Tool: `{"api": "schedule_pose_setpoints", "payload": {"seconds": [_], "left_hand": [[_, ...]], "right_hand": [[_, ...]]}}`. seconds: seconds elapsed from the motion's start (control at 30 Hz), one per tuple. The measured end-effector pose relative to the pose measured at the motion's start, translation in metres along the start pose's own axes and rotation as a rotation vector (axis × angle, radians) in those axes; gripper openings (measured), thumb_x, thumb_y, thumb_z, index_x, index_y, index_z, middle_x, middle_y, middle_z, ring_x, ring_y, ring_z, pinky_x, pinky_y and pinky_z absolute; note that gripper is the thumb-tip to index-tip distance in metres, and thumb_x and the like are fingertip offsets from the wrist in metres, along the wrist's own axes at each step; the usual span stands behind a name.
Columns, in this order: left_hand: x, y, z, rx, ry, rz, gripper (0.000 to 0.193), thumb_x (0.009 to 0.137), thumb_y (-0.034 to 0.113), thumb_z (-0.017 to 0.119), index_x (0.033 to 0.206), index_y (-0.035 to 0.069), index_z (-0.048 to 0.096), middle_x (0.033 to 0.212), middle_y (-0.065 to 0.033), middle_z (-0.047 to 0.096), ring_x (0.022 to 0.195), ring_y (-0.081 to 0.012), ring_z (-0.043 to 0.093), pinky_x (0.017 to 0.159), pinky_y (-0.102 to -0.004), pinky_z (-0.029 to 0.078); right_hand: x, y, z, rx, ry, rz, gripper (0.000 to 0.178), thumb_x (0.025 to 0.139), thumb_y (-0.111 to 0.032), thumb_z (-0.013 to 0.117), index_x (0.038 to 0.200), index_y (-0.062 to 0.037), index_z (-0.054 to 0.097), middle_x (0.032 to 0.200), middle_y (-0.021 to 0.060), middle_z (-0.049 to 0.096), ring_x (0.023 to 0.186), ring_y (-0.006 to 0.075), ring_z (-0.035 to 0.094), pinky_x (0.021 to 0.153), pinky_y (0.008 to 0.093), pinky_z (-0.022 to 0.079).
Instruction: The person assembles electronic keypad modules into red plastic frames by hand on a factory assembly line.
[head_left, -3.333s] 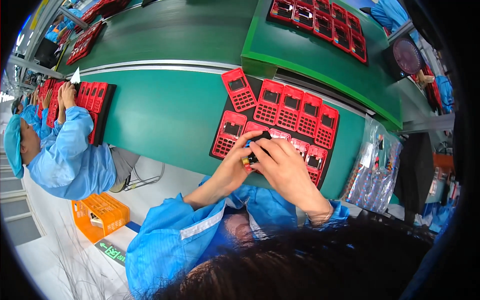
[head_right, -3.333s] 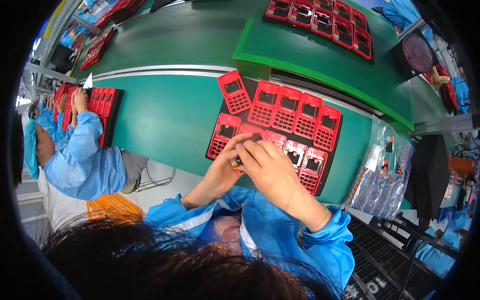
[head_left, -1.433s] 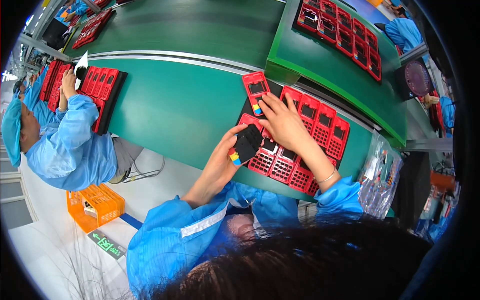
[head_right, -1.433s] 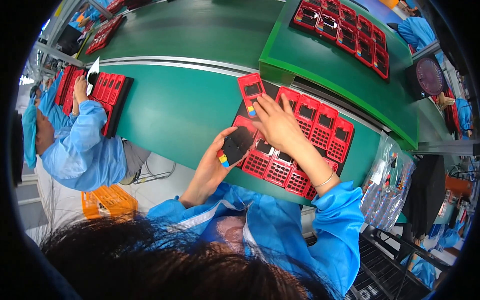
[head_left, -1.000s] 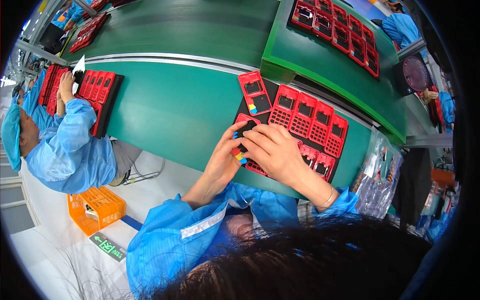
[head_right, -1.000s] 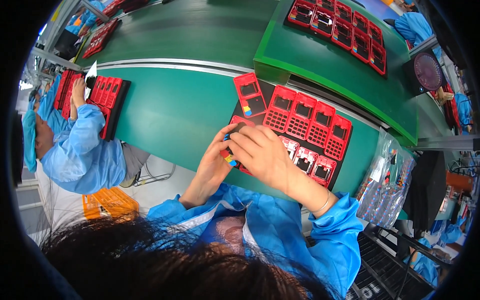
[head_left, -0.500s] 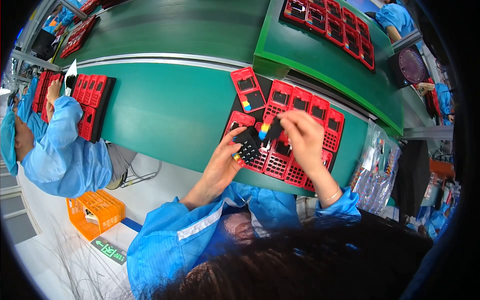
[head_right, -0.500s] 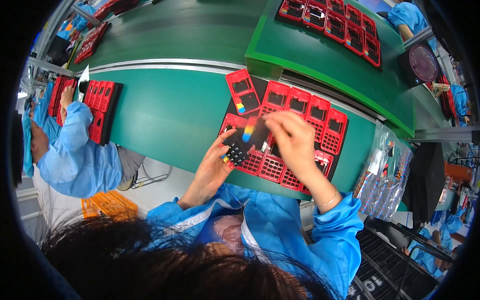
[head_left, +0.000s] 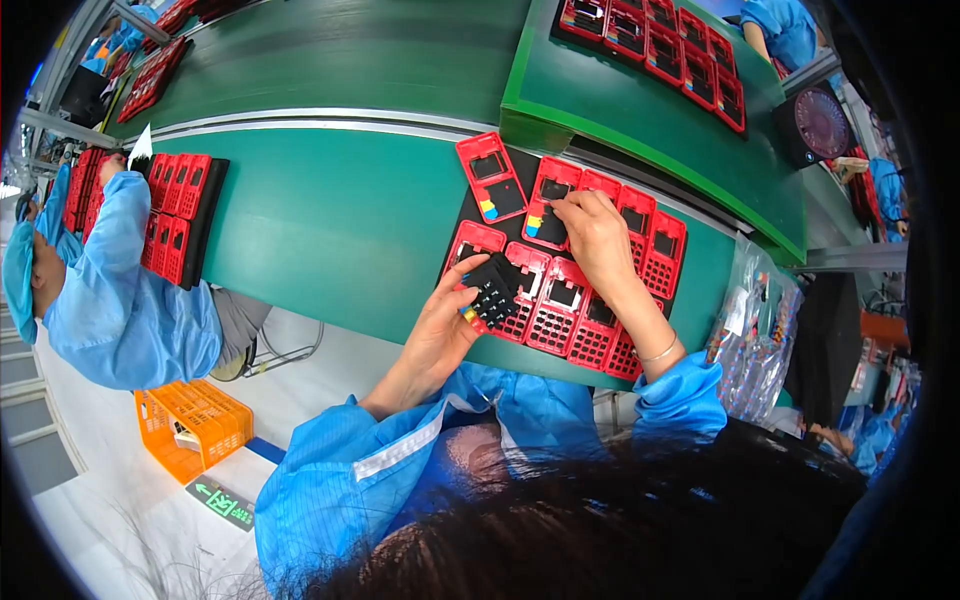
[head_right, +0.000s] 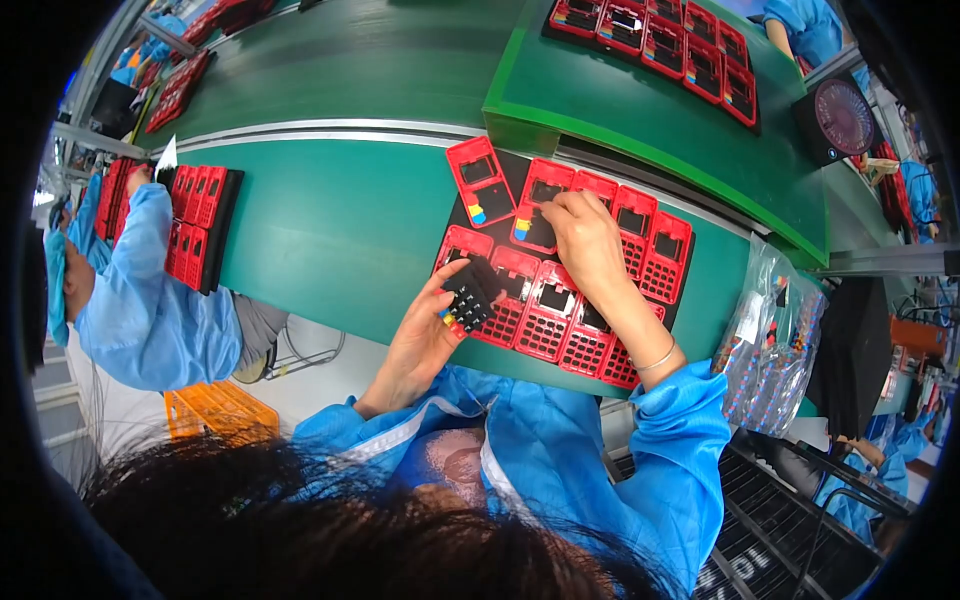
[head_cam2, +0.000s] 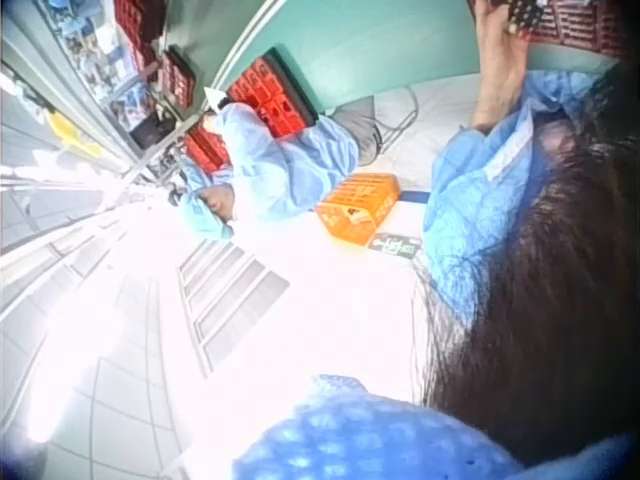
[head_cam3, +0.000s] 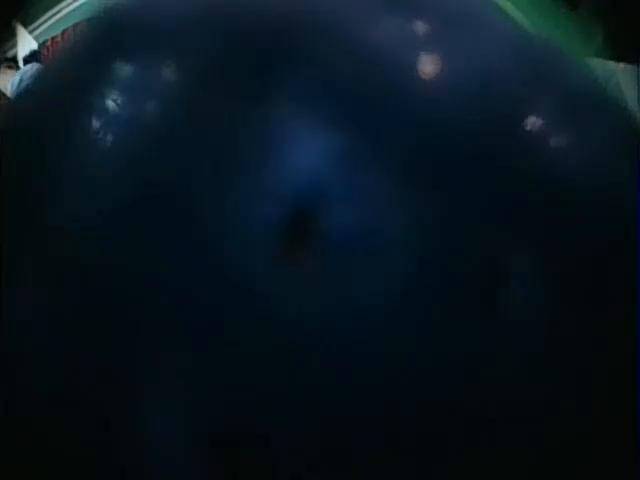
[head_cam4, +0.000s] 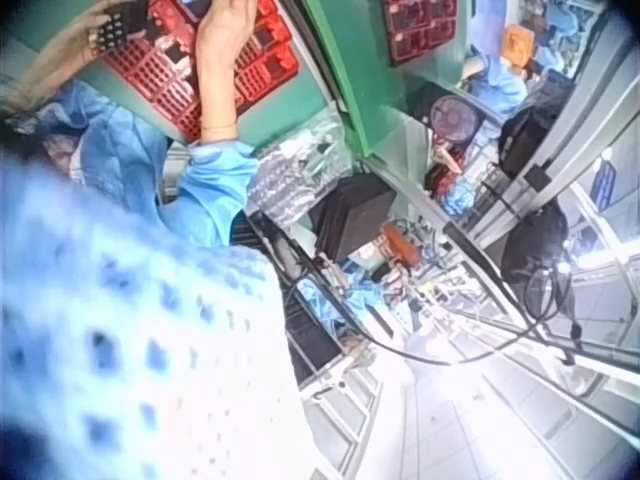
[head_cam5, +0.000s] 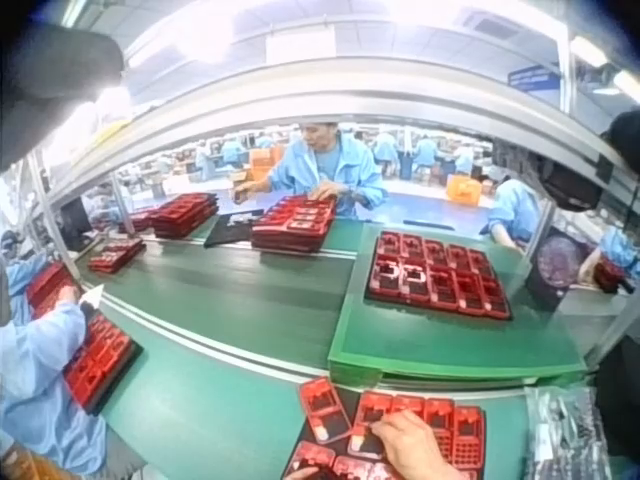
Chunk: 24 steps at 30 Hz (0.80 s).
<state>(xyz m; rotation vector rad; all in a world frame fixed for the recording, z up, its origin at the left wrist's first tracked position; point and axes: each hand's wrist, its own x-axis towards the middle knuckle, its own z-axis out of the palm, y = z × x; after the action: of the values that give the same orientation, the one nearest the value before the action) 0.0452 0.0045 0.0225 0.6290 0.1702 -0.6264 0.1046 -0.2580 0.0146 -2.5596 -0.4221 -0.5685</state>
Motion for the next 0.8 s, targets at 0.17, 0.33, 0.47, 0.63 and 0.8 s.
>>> {"api": "schedule_pose_setpoints", "payload": {"seconds": [0.17,0.33,0.47,0.63,0.8], "left_hand": [[0.0,0.0,-0.001,-0.002,-0.009,0.005,0.058,0.103,0.015,0.059,0.155,0.002,0.036,0.15,-0.0216,0.053,0.134,-0.0441,0.058,0.113,-0.047,0.052],[0.0,0.0,-0.001,0.024,-0.003,-0.007,0.057,0.103,0.015,0.058,0.155,0.002,0.037,0.149,-0.0213,0.053,0.134,-0.0435,0.058,0.113,-0.0462,0.052],[0.0,0.001,0.004,0.054,0.021,-0.012,0.056,0.103,0.014,0.058,0.154,0.002,0.037,0.149,-0.0212,0.054,0.134,-0.0427,0.058,0.114,-0.046,0.052],[0.001,-0.001,0.01,0.052,-0.007,-0.028,0.057,0.103,0.014,0.057,0.155,0.003,0.037,0.146,-0.0198,0.056,0.133,-0.0369,0.061,0.113,-0.0448,0.052],[0.002,0.0,0.012,0.053,-0.012,-0.032,0.056,0.103,0.012,0.056,0.155,0.004,0.038,0.146,-0.0187,0.056,0.13,-0.0295,0.062,0.113,-0.0428,0.052]], "right_hand": [[-0.007,-0.007,-0.008,-0.057,0.007,-0.074,0.026,0.082,0.002,0.071,0.107,-0.0002,0.075,0.104,0.0132,0.069,0.099,0.0325,0.066,0.088,0.0433,0.054],[-0.016,-0.012,-0.006,-0.157,-0.064,-0.165,0.022,0.082,-0.003,0.072,0.104,0.0,0.075,0.104,0.011,0.069,0.104,0.0293,0.065,0.095,0.0434,0.05],[-0.002,-0.021,-0.011,-0.163,-0.054,-0.196,0.02,0.084,-0.004,0.071,0.103,-0.0008,0.073,0.104,0.0112,0.068,0.103,0.0294,0.064,0.095,0.0434,0.05],[0.001,-0.015,0.0,-0.111,-0.119,-0.18,0.018,0.085,-0.007,0.068,0.102,-0.0034,0.07,0.1,0.0099,0.065,0.099,0.0298,0.063,0.089,0.0428,0.049],[0.007,-0.038,-0.019,0.097,-0.151,-0.084,0.025,0.089,-0.013,0.074,0.114,-0.0061,0.073,0.112,0.0112,0.068,0.102,0.0331,0.066,0.09,0.0433,0.051]]}}
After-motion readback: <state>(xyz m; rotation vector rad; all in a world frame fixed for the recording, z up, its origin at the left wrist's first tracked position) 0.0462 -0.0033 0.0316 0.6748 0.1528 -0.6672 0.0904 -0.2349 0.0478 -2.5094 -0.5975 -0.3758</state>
